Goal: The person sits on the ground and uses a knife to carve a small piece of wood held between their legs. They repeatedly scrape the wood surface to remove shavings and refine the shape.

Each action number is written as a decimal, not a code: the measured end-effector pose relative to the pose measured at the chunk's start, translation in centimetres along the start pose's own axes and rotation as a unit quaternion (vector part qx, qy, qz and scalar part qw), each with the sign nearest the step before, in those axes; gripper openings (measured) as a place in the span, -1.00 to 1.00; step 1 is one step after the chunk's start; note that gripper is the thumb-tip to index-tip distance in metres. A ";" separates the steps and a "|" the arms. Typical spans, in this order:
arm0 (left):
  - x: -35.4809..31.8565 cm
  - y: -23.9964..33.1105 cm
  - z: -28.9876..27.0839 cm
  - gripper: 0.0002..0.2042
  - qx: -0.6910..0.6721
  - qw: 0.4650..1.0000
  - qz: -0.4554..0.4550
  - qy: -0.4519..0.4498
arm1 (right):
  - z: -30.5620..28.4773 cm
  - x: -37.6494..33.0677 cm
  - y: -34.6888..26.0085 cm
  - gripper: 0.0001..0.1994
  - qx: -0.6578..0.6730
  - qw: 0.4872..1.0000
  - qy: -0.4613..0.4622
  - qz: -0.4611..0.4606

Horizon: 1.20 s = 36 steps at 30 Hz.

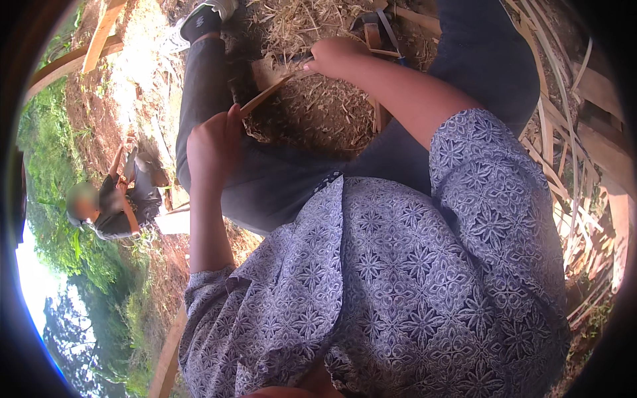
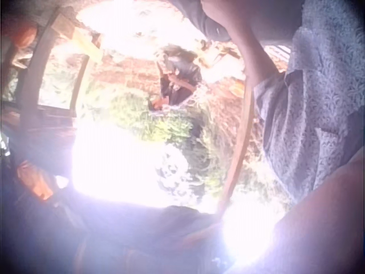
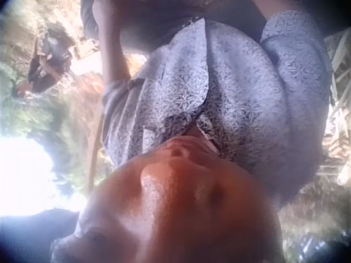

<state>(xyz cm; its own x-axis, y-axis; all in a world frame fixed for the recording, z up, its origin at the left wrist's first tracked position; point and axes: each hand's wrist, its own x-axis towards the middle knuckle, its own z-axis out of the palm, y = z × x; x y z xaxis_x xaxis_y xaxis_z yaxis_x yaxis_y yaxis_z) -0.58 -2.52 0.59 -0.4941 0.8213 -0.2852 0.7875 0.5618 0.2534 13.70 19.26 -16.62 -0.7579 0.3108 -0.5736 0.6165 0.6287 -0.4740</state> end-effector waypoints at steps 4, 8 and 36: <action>-3.8 -1.8 0.1 -0.45 -0.259 0.958 -0.120 0.038 | -2.6 -5.2 -1.2 -0.45 0.393 0.916 0.047 0.069; -8.3 1.7 -0.2 -0.44 -0.480 0.859 -0.146 0.105 | -5.9 -13.2 -3.4 -0.48 0.630 0.772 0.067 0.050; -8.7 11.0 -6.4 -0.59 -0.571 0.801 0.142 0.110 | -5.6 -24.7 -7.4 -0.66 0.561 0.789 -0.035 -0.250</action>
<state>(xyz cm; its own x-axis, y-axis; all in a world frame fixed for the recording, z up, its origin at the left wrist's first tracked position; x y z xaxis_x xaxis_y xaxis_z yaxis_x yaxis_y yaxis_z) 9.98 -2.85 11.73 -0.5073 0.8588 0.0720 0.0924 -0.0288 0.9953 26.68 10.94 4.75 -0.9765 0.1593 -0.1449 0.0752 -0.3780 -0.9227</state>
